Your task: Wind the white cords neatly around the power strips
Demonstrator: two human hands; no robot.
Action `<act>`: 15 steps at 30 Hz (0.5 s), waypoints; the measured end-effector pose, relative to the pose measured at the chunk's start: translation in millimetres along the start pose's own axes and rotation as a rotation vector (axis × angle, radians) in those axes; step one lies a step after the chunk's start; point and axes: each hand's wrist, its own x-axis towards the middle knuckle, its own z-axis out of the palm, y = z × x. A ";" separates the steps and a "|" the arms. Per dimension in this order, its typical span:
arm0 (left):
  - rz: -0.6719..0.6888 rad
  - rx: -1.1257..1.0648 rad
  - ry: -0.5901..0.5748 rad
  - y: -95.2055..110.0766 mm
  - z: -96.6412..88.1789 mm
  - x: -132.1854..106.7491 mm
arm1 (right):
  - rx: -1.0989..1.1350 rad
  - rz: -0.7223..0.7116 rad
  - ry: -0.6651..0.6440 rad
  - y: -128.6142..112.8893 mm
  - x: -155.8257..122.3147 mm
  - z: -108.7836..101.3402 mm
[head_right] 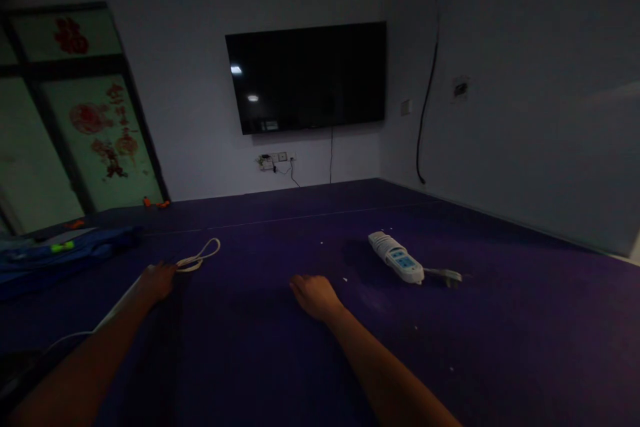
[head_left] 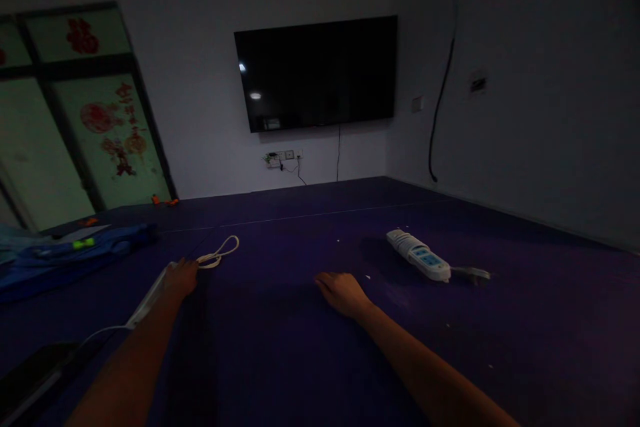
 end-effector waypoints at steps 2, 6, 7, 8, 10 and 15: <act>-0.019 0.051 0.003 1.4 2.0 2.3 | 0.004 0.003 0.000 1.8 0.2 0.4; -0.078 0.110 0.020 5.4 0.8 4.1 | 0.006 0.015 -0.009 2.6 0.1 -0.1; -0.114 0.118 0.004 6.0 0.2 4.2 | 0.004 0.019 -0.012 2.4 -0.1 -0.5; -0.155 0.123 -0.020 6.3 -0.3 4.2 | 0.002 0.021 -0.016 2.1 -0.3 -0.8; -0.231 0.123 -0.077 5.1 -0.3 4.6 | 0.003 0.025 -0.015 1.7 -0.7 -1.5; -0.305 0.038 -0.117 -8.8 3.8 9.3 | 0.021 0.027 -0.004 1.9 -0.8 -1.3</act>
